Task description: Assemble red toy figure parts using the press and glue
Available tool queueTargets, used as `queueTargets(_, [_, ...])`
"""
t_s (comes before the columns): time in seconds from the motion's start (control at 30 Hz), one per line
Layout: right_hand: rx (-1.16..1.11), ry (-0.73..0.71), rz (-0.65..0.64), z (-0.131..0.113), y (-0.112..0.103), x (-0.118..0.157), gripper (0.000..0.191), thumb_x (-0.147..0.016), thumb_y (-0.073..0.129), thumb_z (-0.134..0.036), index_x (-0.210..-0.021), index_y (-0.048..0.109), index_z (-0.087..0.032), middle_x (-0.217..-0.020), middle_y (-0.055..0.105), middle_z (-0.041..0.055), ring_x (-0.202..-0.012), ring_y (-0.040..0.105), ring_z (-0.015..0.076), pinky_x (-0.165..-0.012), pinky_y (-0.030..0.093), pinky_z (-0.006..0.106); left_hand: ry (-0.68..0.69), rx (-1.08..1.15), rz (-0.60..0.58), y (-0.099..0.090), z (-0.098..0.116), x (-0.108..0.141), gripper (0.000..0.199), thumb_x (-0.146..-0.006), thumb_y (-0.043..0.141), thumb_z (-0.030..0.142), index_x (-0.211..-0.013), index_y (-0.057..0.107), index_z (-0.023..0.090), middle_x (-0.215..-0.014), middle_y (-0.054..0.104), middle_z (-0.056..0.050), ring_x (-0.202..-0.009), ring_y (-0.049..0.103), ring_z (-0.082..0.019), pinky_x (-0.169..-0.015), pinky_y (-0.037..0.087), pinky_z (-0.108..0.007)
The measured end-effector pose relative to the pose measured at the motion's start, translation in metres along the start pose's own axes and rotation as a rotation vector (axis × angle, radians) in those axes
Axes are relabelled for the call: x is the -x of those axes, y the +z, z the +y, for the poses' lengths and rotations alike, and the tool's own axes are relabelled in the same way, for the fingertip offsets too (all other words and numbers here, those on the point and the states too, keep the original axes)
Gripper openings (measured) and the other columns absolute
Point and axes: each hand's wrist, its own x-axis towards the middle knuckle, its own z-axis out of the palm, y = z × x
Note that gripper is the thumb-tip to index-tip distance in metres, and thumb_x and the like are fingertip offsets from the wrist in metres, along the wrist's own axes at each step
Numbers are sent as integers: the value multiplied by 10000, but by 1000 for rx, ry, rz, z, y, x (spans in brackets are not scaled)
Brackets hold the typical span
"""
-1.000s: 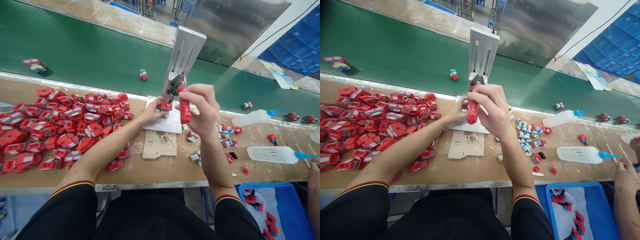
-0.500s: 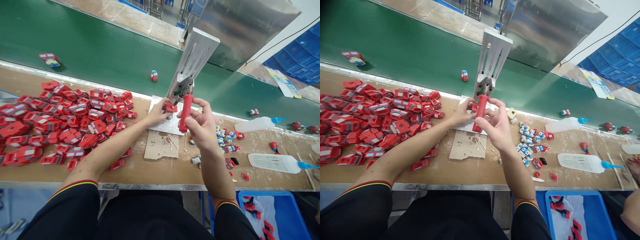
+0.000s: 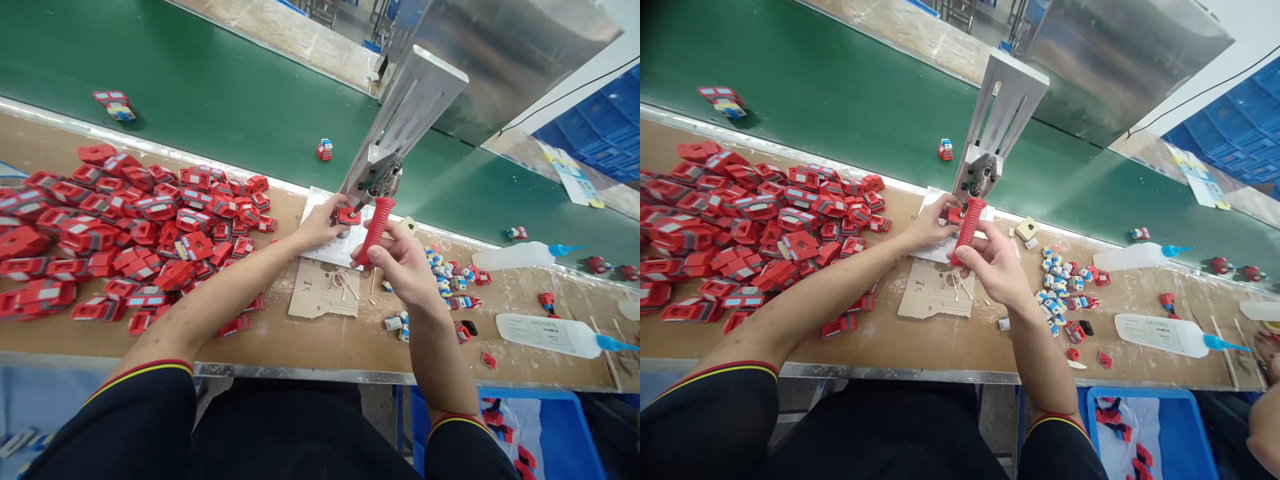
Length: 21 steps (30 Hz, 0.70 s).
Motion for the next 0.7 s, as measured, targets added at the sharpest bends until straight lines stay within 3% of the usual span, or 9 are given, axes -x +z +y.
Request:
queueTargets(0.13, [115,-46,112,30,6,-26,494,-877,777,-617,-1107,667,-194,-982,772,77,-726,757,168,-552,576,289,18,-24,-1,-1,-3,1,399,-841,743,164,-1190,565,238,-975,767,-9,-859,730,-166,-824,586,-324])
queueTargets(0.27, [160,-120,131,52,7,-39,512,-925,696,-660,-1148,674,-200,-1078,780,105,-788,753,178,-624,610,321,37,-46,-10,-2,-6,1,377,-866,749,190,-1187,555,237,-1004,785,-25,-903,755,-176,-887,606,-355])
queueTargets(0.43, [146,-210,188,59,-16,-14,613,-954,676,-698,-1359,598,-246,-1282,755,128,-886,772,194,-698,631,346,47,-120,-41,-10,-6,-1,425,-869,738,191,-1253,563,242,-1159,800,-57,-1083,772,-220,-1008,593,-420])
queueTargets(0.53, [140,-201,198,61,-28,-4,645,-936,707,-713,-1390,568,-276,-1326,740,129,-943,772,208,-726,637,359,55,-208,-92,-18,-4,-1,505,-840,741,152,-1307,574,251,-1236,796,-61,-1187,756,-250,-1018,587,-430])
queueTargets(0.7, [86,-179,68,55,-12,-21,719,-851,796,-725,-1365,579,-270,-1305,749,124,-1037,747,230,-822,640,391,39,-290,-75,-21,-1,-1,514,-839,713,150,-1330,588,242,-1261,784,-63,-1187,743,-258,-967,593,-421])
